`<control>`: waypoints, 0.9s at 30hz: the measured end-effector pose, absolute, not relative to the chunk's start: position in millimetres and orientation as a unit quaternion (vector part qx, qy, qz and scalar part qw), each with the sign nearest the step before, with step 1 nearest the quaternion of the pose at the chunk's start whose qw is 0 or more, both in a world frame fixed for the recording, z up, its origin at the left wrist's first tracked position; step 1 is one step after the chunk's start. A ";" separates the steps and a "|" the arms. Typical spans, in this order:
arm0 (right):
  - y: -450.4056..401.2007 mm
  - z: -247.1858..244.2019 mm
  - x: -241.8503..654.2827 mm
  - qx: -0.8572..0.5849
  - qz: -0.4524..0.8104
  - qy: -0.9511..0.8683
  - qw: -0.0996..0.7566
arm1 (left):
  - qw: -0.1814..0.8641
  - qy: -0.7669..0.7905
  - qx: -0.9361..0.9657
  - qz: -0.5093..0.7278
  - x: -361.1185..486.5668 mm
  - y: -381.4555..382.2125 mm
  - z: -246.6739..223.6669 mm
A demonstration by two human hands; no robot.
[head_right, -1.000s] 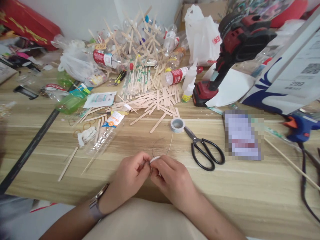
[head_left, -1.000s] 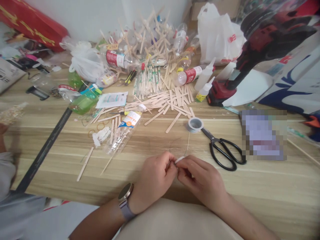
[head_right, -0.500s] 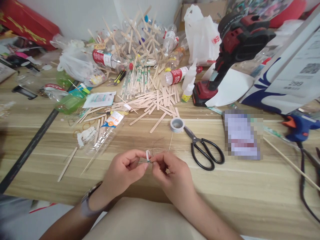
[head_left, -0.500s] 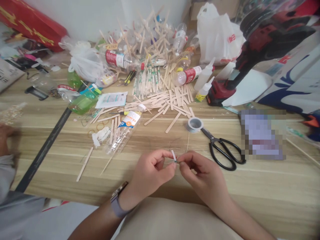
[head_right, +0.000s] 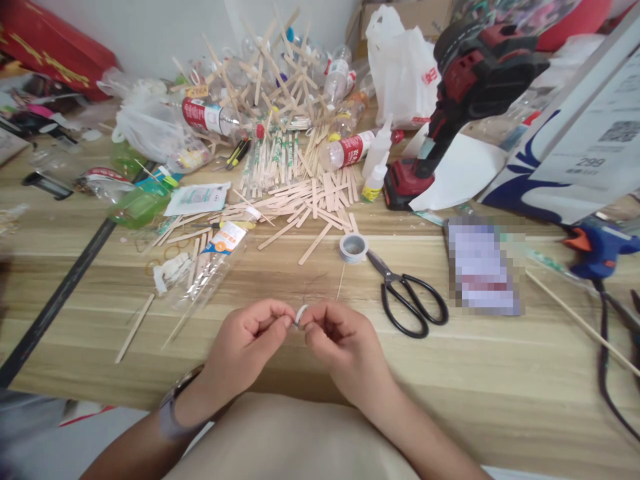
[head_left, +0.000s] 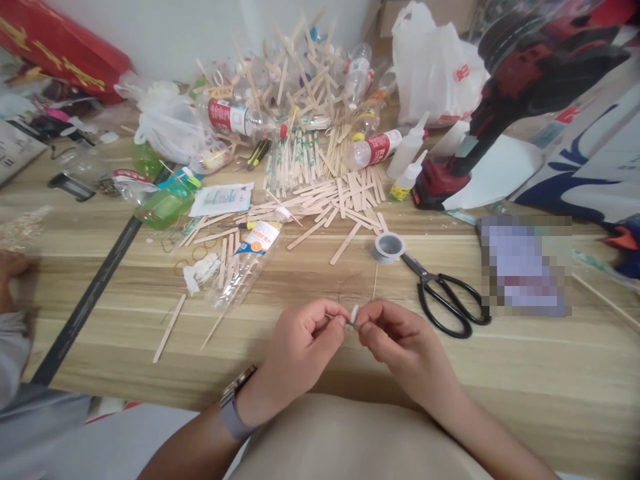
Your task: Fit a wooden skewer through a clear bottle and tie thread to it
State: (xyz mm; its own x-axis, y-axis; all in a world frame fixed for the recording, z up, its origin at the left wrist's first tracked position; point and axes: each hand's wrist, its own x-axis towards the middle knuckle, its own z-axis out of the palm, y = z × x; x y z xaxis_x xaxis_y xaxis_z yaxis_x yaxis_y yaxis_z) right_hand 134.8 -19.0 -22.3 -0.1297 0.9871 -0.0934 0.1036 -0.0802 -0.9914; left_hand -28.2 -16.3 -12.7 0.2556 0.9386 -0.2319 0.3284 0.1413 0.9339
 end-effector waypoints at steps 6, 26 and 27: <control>-21.2 -26.6 136.2 -0.497 0.387 -0.628 0.457 | 0.549 0.532 0.578 0.287 -20.9 -11.4 -13.6; -10.0 -30.2 136.7 -0.509 0.566 -0.465 0.452 | 0.573 0.561 0.526 0.286 -29.4 -8.2 -8.6; -10.4 -30.9 137.2 -0.512 0.560 -0.467 0.455 | 0.570 0.561 0.527 0.286 -29.8 -8.5 -8.4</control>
